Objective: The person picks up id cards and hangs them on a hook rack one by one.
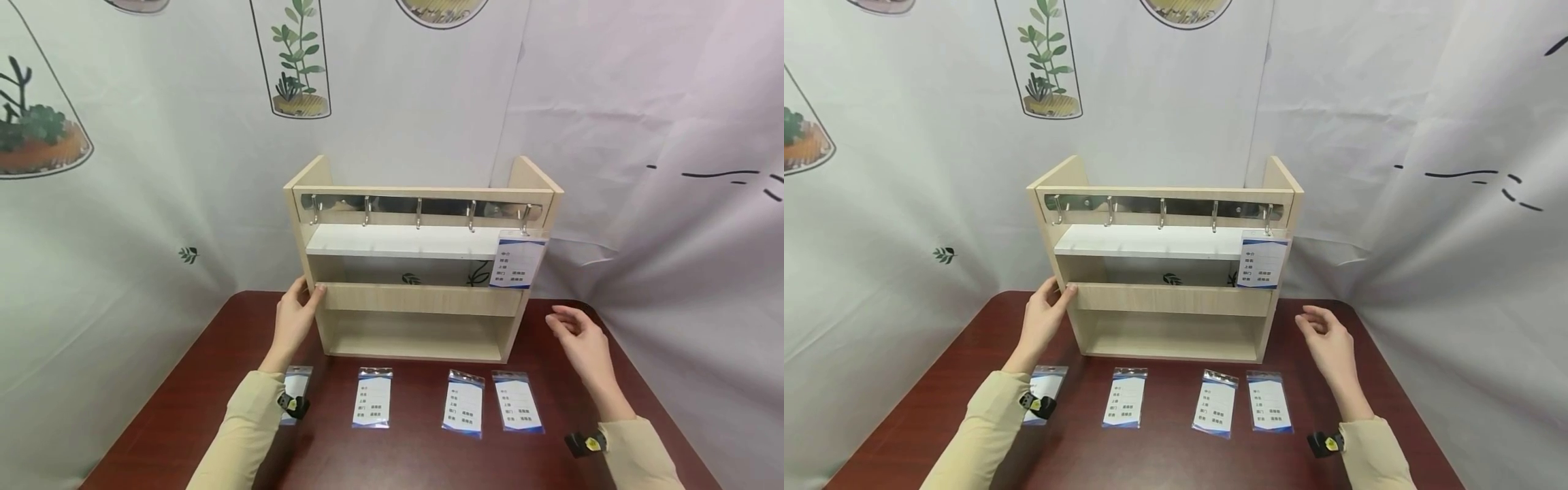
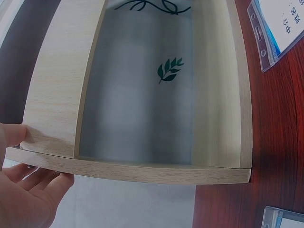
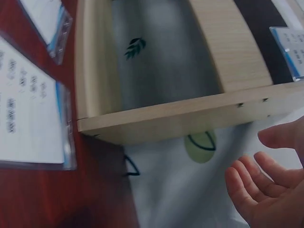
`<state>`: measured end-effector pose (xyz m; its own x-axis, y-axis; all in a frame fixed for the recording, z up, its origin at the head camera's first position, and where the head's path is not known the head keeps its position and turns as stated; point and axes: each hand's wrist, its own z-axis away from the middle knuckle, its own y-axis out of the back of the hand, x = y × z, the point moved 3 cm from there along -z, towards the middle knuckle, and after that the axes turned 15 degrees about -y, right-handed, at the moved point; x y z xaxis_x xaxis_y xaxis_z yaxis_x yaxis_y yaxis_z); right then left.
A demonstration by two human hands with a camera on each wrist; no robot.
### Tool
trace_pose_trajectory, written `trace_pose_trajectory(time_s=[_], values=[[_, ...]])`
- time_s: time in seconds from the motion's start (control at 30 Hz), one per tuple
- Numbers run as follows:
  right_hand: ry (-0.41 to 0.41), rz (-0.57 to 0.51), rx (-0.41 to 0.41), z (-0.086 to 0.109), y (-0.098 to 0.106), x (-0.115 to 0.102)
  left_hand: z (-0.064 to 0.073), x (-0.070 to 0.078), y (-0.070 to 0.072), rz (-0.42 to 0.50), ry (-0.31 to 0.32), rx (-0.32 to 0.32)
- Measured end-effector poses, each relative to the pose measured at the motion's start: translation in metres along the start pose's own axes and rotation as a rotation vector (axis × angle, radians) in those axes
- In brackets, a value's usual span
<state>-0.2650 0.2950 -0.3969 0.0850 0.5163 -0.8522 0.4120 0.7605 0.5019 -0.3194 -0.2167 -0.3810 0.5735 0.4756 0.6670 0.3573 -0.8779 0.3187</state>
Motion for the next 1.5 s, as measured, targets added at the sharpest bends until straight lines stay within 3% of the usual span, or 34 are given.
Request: trace_pose_trajectory(time_s=[0.37, 0.7, 0.87, 1.23, 1.5], values=[[-0.002, 0.158, -0.070, 0.003, -0.016, 0.029, 0.000, 0.000, 0.000, -0.016, 0.003, 0.002], [-0.042, 0.237, -0.277, 0.006, -0.035, 0.052, 0.001, -0.002, 0.000, -0.001, 0.010, -0.002], [-0.053, 0.270, -0.336, 0.007, -0.041, 0.060, 0.001, -0.001, 0.000, -0.004, 0.007, 0.006], [-0.049, 0.323, -0.403, 0.006, -0.050, 0.063, 0.000, 0.001, 0.001, -0.018, 0.008, 0.011], [0.002, 0.336, -0.440, 0.005, -0.054, 0.064, 0.000, 0.001, 0.001, -0.008, 0.012, -0.001]])
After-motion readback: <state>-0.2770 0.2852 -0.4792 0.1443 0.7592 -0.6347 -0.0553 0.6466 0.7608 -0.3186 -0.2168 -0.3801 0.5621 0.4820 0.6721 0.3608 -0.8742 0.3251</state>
